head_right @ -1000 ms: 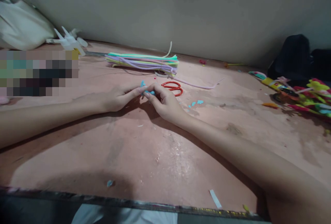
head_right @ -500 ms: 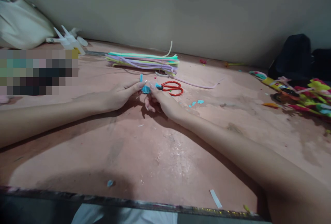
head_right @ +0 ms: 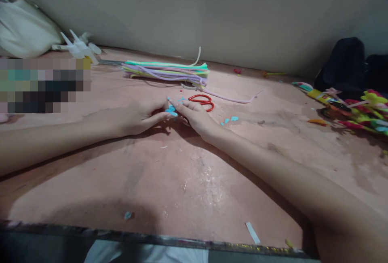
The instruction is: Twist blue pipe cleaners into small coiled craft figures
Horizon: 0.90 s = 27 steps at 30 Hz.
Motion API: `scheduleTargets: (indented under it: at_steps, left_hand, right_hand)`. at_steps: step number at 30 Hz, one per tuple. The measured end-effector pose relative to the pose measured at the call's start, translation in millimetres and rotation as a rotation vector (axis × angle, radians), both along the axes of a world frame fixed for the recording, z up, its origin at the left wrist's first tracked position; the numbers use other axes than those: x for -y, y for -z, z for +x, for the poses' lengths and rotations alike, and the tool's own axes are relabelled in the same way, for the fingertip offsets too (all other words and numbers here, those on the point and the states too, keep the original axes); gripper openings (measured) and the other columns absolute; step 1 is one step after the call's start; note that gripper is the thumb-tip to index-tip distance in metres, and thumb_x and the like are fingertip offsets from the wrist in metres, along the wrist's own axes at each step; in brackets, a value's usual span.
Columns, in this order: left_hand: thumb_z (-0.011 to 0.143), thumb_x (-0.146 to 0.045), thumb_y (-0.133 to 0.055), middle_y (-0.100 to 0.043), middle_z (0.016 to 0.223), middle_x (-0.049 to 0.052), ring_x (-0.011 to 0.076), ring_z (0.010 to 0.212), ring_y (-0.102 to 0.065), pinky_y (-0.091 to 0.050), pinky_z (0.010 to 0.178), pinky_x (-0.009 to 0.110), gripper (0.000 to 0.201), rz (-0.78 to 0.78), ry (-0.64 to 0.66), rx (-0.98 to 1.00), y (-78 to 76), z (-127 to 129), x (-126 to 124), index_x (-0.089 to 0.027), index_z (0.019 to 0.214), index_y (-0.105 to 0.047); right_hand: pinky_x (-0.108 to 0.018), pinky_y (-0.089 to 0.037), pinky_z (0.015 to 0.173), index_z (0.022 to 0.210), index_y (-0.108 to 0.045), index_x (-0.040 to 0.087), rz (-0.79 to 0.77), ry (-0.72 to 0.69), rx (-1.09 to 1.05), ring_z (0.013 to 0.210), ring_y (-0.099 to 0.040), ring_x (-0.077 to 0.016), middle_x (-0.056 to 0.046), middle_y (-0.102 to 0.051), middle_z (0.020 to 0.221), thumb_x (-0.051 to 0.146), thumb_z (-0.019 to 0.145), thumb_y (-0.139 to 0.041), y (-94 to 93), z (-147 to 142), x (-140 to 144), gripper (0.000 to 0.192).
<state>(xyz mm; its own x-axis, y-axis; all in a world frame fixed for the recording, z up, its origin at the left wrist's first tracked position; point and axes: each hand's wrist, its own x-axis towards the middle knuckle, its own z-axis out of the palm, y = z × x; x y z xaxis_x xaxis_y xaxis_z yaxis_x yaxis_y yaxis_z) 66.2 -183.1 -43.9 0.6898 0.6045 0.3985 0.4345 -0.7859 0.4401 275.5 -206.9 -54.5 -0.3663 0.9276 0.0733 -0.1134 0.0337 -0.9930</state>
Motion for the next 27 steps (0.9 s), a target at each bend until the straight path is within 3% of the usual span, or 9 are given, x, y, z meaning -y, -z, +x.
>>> scheduleTargets:
  at_steps: [5,10,19,27]
  left_hand:
    - [0.111,-0.054,-0.039,-0.065,0.084,0.005,0.0208,0.074,-0.059,-0.035,0.064,0.033,0.039,0.178,-0.055,-0.071,1.1,-2,1,-0.023,0.091,-0.053]
    - [0.109,-0.054,-0.042,-0.063,0.083,0.006,0.0227,0.078,-0.059,-0.033,0.065,0.035,0.038,0.245,-0.011,-0.065,2.1,-3,0,-0.024,0.090,-0.053]
    - [0.107,-0.047,-0.046,-0.063,0.078,0.003,0.0210,0.075,-0.059,-0.038,0.067,0.032,0.031,0.109,0.010,0.026,1.3,-3,0,-0.024,0.091,-0.059]
    - [0.113,-0.051,-0.040,-0.062,0.073,0.001,0.0182,0.072,-0.059,-0.047,0.078,0.031,0.044,-0.103,0.117,0.163,-0.7,1,0,-0.022,0.088,-0.063]
  right_hand:
    - [-0.023,-0.035,0.050,0.081,-0.062,0.021,0.027,-0.006,-0.052,0.055,-0.042,-0.0084,0.005,-0.055,0.067,0.066,0.075,-0.092,1.2,-1,0,0.054]
    - [-0.023,-0.046,0.059,0.088,-0.064,0.022,0.163,-0.023,0.000,0.065,-0.055,-0.0105,0.004,-0.063,0.077,0.063,0.088,-0.085,-3.0,-1,6,0.046]
    - [-0.031,-0.055,0.084,0.096,-0.065,0.024,0.529,0.076,0.141,0.088,-0.067,-0.0166,-0.001,-0.070,0.094,0.055,0.104,-0.070,5.8,3,8,0.033]
    - [-0.031,-0.052,0.086,0.095,-0.063,0.023,0.546,0.057,0.143,0.089,-0.064,-0.0163,-0.001,-0.068,0.093,0.051,0.109,-0.065,5.1,3,8,0.031]
